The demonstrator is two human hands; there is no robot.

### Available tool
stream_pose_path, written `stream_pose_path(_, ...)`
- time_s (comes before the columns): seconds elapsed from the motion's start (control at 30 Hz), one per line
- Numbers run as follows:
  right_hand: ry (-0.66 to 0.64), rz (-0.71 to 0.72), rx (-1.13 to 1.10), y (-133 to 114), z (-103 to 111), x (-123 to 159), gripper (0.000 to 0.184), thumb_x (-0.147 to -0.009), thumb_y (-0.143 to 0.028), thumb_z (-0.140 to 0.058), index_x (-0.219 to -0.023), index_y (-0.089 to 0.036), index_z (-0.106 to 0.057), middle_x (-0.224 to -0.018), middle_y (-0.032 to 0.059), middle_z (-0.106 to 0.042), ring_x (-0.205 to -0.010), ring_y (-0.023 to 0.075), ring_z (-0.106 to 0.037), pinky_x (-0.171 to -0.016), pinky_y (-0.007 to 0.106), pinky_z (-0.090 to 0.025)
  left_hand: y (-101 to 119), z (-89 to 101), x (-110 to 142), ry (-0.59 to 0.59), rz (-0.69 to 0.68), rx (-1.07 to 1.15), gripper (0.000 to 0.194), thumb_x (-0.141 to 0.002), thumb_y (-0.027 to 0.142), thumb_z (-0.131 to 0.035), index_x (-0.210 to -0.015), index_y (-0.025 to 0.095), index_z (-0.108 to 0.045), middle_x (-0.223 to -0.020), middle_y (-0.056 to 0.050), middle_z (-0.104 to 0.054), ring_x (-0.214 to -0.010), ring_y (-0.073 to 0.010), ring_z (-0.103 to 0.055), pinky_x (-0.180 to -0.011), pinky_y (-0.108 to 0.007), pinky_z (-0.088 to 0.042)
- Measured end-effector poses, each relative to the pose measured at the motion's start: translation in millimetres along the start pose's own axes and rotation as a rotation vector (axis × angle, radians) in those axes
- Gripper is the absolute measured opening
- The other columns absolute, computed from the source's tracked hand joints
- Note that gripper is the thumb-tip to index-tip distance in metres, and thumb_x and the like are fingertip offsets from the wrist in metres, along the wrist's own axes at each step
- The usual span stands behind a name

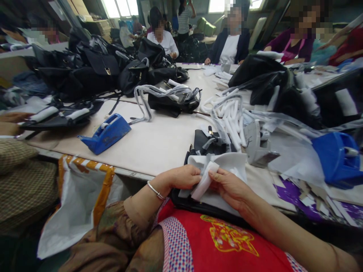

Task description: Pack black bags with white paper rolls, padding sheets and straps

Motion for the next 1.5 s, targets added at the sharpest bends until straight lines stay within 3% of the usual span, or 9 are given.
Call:
stream_pose_path(0.23,0.092,0.071,-0.088,-1,5,1,0.034,-0.049,-0.031,-0.092,-0.075,-0.016,-0.075,-0.072,0.0002,-0.071,-0.068,0.0133,-0.056,-0.068,0.025,-0.045,-14,-5.3,7,0.109,0.107,-0.111,0.029,-0.088,0.029,-0.045,-0.066,0.017,-0.06,-0.058,0.001,-0.056,-0.057,-0.0142,-0.052,-0.055,-0.025,-0.037)
stream_pose_path(0.47,0.108,0.106,-0.093,-5,3,6,0.037,-0.049,-0.035,-0.093,-0.078,-0.017,-0.077,-0.074,0.0004,-0.073,-0.073,0.0138,-0.058,-0.071,0.025,-0.047,14,-8.7,37,0.177,-0.053,-0.346,0.045,-0.103,0.04,-0.022,-0.103,0.019,-0.063,-0.098,-0.007,-0.068,-0.09,-0.0211,-0.061,-0.083,-0.031,-0.044)
stream_pose_path(0.57,0.093,0.11,-0.091,-6,0,8,0.036,-0.051,-0.035,-0.092,-0.079,-0.018,-0.077,-0.074,0.0004,-0.072,-0.075,0.0148,-0.059,-0.074,0.025,-0.047,19,-9.9,43,0.2,-0.039,-0.409,0.048,-0.102,0.05,-0.023,-0.11,0.019,-0.06,-0.102,-0.009,-0.066,-0.093,-0.024,-0.06,-0.084,-0.034,-0.044)
stream_pose_path(0.83,0.082,0.138,-0.075,-11,-3,11,0.032,-0.054,-0.035,-0.089,-0.077,-0.018,-0.075,-0.071,0.0008,-0.07,-0.072,0.0159,-0.057,-0.073,0.028,-0.046,5,-13.9,34,0.32,-0.017,-0.085,0.045,-0.097,0.059,-0.035,-0.095,0.017,-0.052,-0.085,-0.004,-0.058,-0.075,-0.0171,-0.052,-0.067,-0.029,-0.043)
stream_pose_path(1.0,0.104,0.157,-0.056,-12,-2,12,0.032,-0.053,-0.036,-0.089,-0.074,-0.017,-0.074,-0.068,0.001,-0.068,-0.068,0.0158,-0.055,-0.068,0.028,-0.044,-7,-30.6,30,0.161,-0.028,0.282,0.046,-0.095,0.06,-0.04,-0.102,0.016,-0.051,-0.077,0.001,-0.054,-0.065,-0.0129,-0.05,-0.059,-0.025,-0.042)
stream_pose_path(1.1,0.101,0.159,-0.056,-10,-1,12,0.033,-0.054,-0.038,-0.088,-0.076,-0.017,-0.074,-0.069,0.0008,-0.069,-0.07,0.0159,-0.055,-0.07,0.029,-0.044,-6,-34.3,29,0.112,-0.042,0.314,0.045,-0.094,0.06,-0.043,-0.099,0.016,-0.051,-0.074,0.002,-0.052,-0.062,-0.012,-0.049,-0.057,-0.024,-0.041)
stream_pose_path(1.2,0.111,0.154,-0.035,-7,0,11,0.033,-0.056,-0.04,-0.086,-0.073,-0.016,-0.072,-0.066,0.0001,-0.067,-0.066,0.0147,-0.053,-0.066,0.028,-0.042,-3,-32.4,28,0.15,-0.052,0.252,0.041,-0.096,0.056,-0.04,-0.092,0.017,-0.051,-0.073,0.002,-0.052,-0.062,-0.0121,-0.049,-0.057,-0.024,-0.041)
stream_pose_path(1.4,0.072,0.176,0.246,-13,3,14,0.043,-0.072,-0.052,-0.073,-0.096,-0.017,-0.069,-0.086,0.0054,-0.071,-0.08,0.0204,-0.061,-0.073,0.033,-0.047,-13,-27.8,28,0.237,0.042,0.188,0.038,-0.097,0.052,-0.037,-0.088,0.017,-0.051,-0.069,0.001,-0.055,-0.059,-0.0143,-0.055,-0.055,-0.026,-0.041)
stream_pose_path(1.5,0.202,0.454,0.669,-51,13,34,0.05,-0.079,-0.045,-0.068,-0.122,-0.02,-0.062,-0.109,0.0113,-0.07,-0.099,0.0285,-0.062,-0.083,0.041,-0.048,-17,-26.4,28,0.227,0.055,0.209,0.044,-0.097,0.057,-0.035,-0.088,0.017,-0.052,-0.067,0.0,-0.057,-0.059,-0.015,-0.055,-0.056,-0.026,-0.042)
Point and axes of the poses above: each hand's wrist, its own x-axis away from the middle knuckle, its own z-axis out of the back of the hand, y = z × x, the point moved 10 cm from there along -x, towards the middle knuckle
